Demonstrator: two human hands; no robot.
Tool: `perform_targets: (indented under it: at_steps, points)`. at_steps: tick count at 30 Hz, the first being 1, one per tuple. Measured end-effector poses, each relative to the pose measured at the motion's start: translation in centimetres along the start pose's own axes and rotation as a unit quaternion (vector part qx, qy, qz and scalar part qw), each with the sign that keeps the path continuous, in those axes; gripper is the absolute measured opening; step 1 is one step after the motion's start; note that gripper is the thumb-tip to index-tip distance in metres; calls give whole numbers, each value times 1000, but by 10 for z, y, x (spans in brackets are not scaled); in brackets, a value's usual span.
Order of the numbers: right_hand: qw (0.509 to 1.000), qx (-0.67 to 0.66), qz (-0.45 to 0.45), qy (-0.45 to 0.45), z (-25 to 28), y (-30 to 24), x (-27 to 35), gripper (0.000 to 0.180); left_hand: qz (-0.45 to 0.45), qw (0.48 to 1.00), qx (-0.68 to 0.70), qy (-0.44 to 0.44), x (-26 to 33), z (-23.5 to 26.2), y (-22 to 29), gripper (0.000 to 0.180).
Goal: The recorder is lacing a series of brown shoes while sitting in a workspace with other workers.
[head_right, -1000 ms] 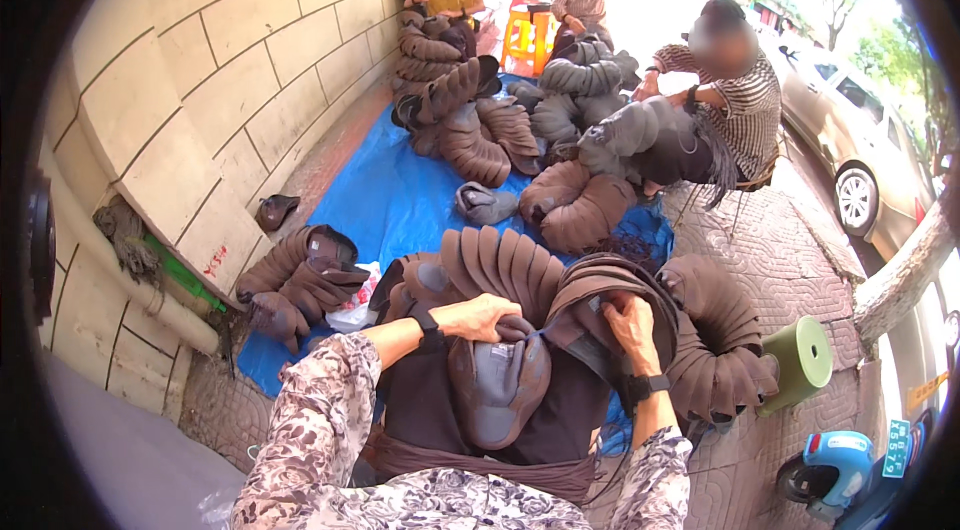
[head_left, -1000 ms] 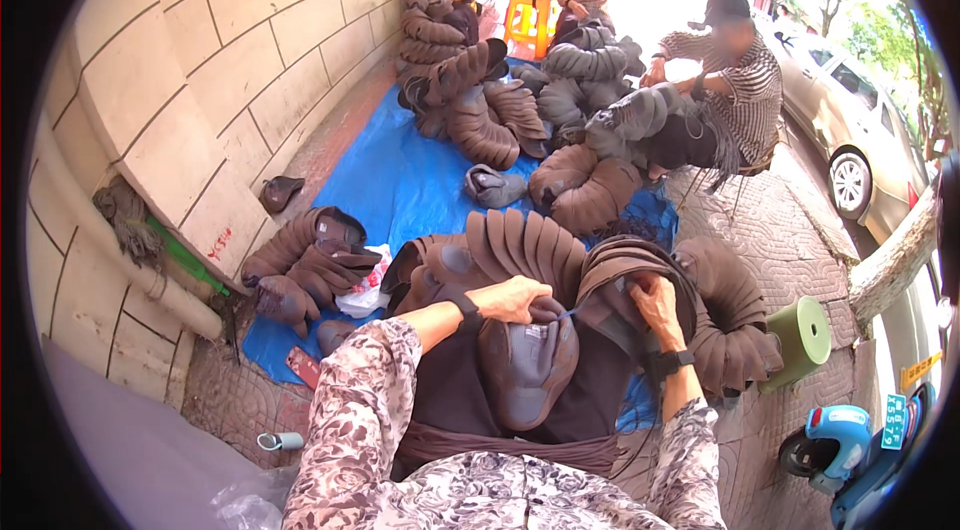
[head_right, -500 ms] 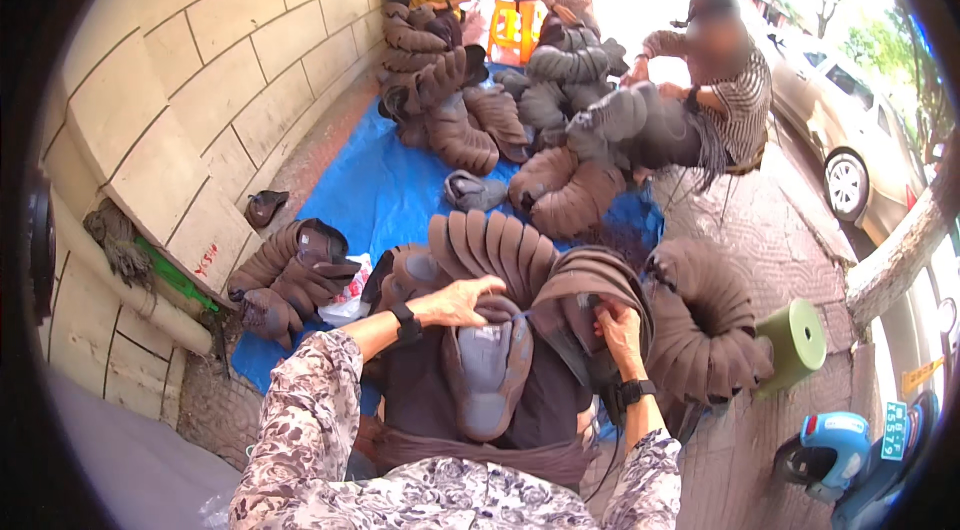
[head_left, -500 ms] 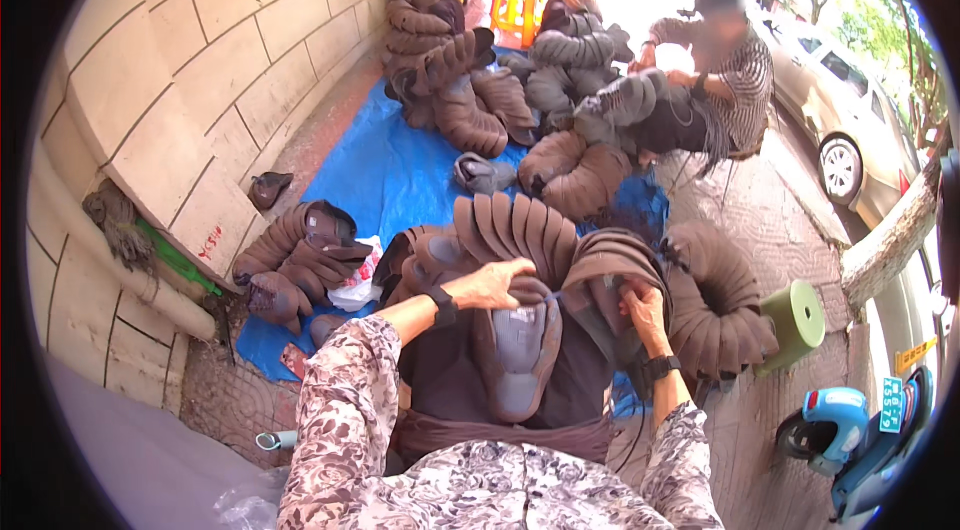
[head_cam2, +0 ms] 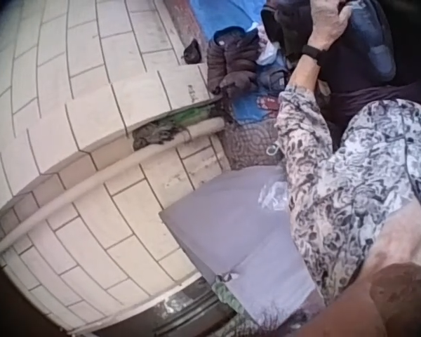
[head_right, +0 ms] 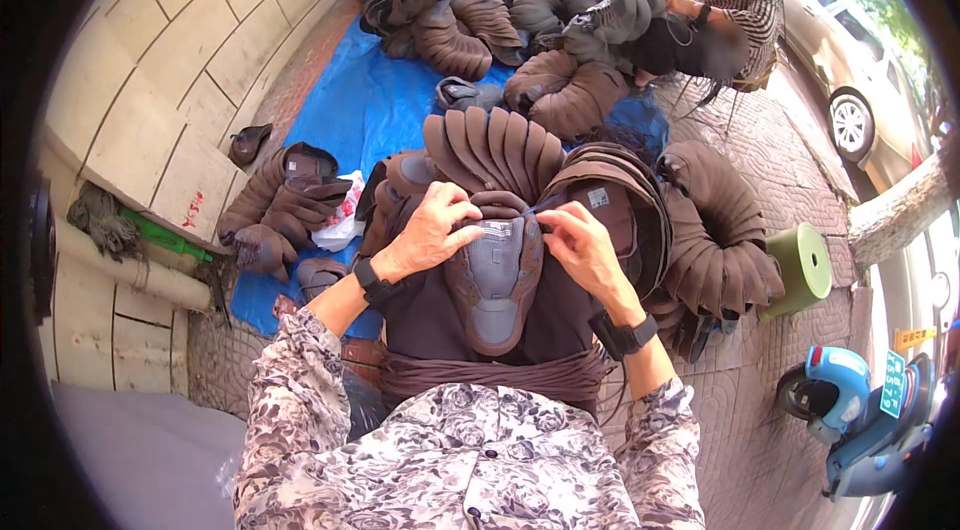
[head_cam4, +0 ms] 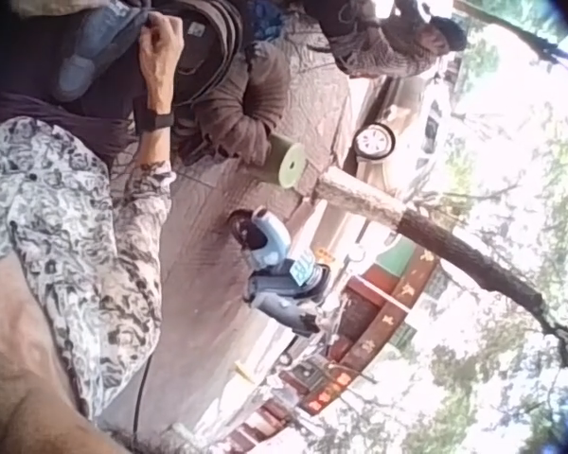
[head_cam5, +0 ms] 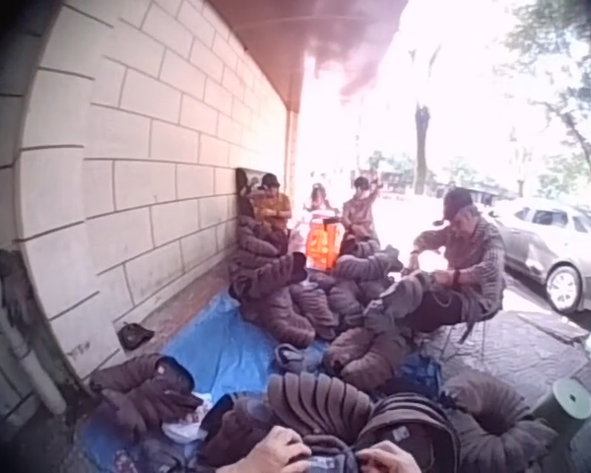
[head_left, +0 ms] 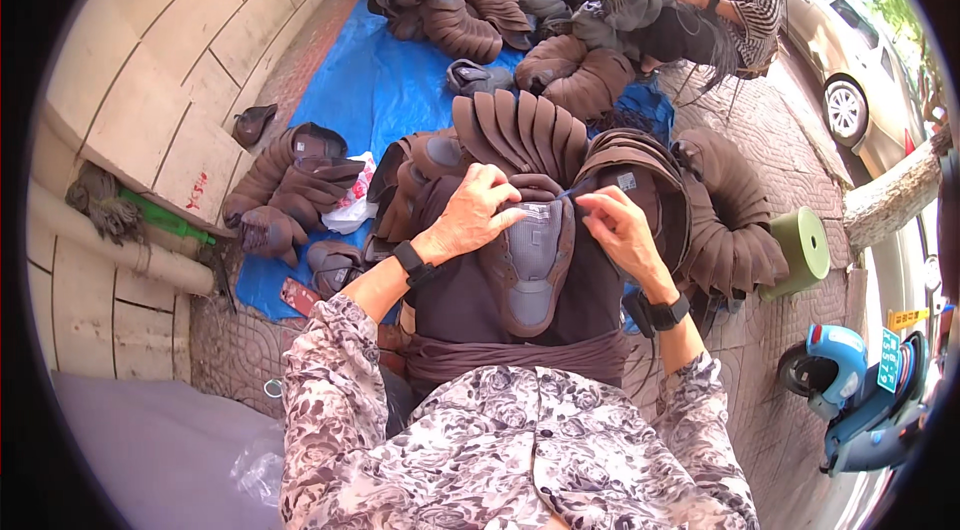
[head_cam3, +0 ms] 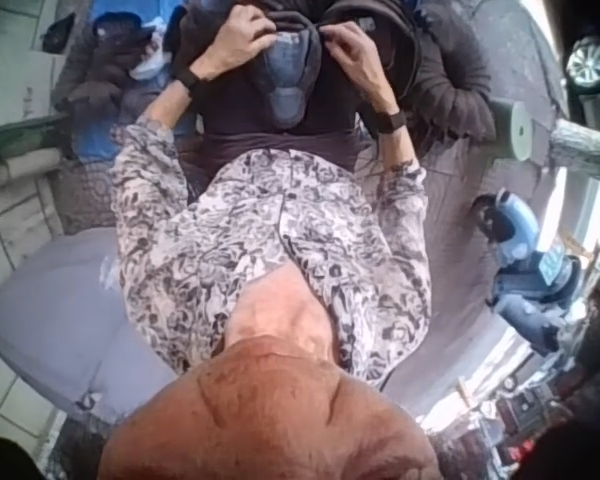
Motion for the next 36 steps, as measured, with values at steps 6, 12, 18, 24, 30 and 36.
perform_targets:
  at_steps: [6,12,18,24,30,36]
  points:
    - [986,39,-18,-164,-13,20,-13,44,-7,987,-152,-53,0,-17,17,49]
    - [958,-185,-158,-153,-23,48,-14,42,156,979,-127,-31,-7,-29,25,54]
    - [966,-180,-153,-100,-28,45,-9,39,161,982,-94,-36,-13,-38,13,47]
    - [968,-165,-171,-85,-27,50,-1,39,178,984,0,-10,-14,-37,5,44]
    - [978,-85,-162,97,26,58,26,45,59,996,-48,44,-2,-25,-10,42]
    - [937,-102,-317,103,58,121,7,62,93,992,-81,-28,-23,-46,-19,39]
Point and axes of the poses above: each hand's wrist, its own x-axis away from the middle knuckle, its own z-axis out of the back of the hand, y = z × x, the point moved 3 cm from there along -x, towards the middle knuckle, and after that the axes turned 11 degrees about z, right-handed, at the moved point
